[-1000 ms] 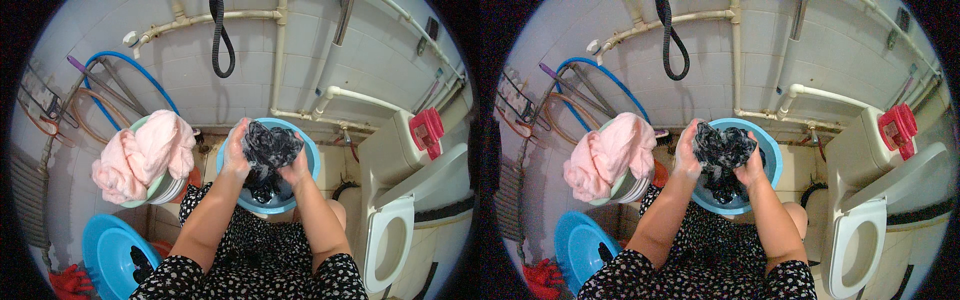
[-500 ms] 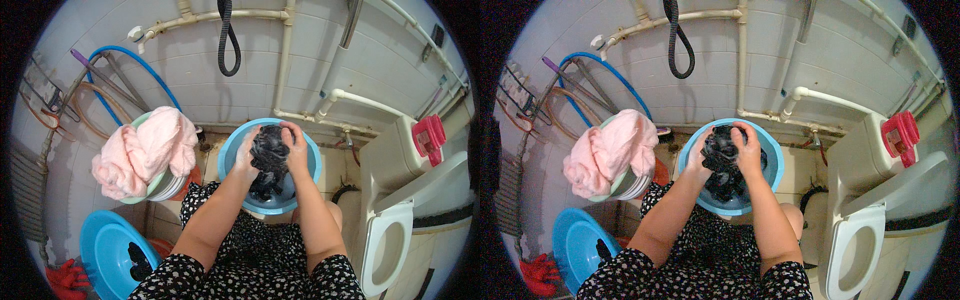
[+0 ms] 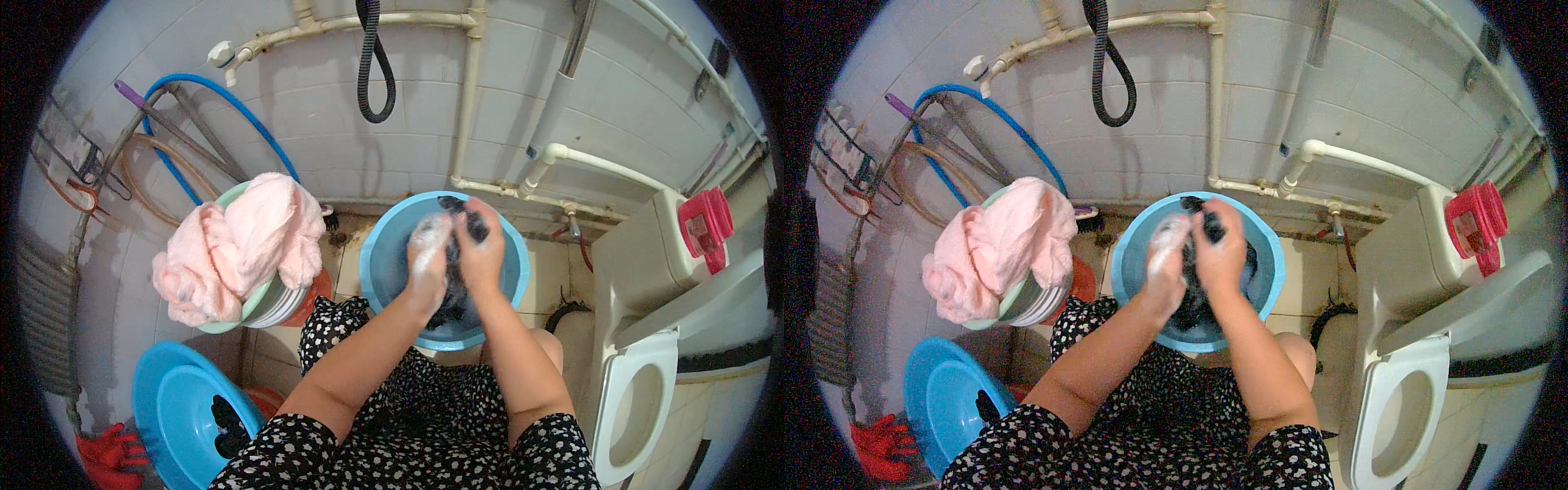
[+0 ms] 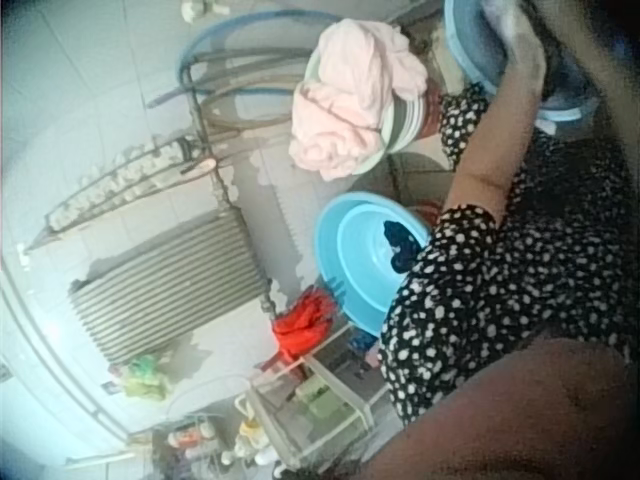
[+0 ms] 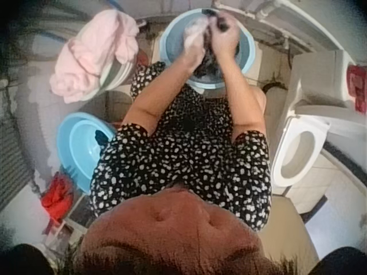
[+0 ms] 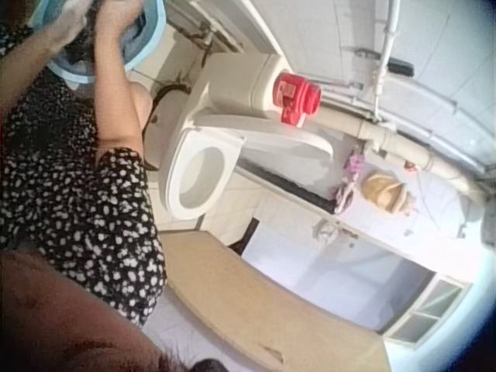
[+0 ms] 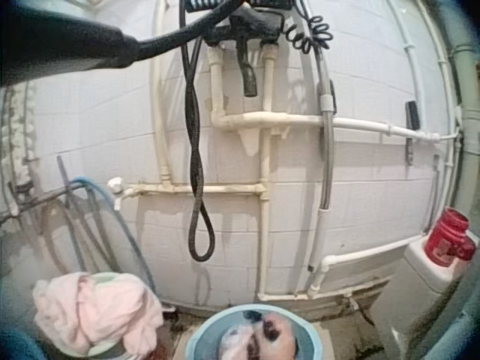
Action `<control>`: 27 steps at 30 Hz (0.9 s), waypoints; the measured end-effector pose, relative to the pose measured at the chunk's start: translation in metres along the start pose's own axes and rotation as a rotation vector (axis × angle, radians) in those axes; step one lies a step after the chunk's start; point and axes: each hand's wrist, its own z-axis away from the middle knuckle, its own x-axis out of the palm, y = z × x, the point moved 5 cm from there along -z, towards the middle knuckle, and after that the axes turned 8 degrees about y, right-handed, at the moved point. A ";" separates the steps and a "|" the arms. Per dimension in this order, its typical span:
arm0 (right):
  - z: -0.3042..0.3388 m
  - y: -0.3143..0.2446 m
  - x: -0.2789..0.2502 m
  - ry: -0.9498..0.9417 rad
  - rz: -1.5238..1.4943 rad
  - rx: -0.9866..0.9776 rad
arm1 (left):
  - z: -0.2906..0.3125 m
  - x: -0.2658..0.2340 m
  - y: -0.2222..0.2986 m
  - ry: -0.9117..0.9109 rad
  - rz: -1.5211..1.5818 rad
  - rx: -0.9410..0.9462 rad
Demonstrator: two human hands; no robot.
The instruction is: The person hand-washes a dark garment in a blue basin filled with soapy water. They scrub the fabric with their hands and a yellow sponge, repeatedly wringing and rinsing the item within the basin.
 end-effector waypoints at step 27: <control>-0.004 -0.012 -0.011 -0.327 0.217 -0.226 | -0.017 -0.008 0.048 0.064 0.352 -0.112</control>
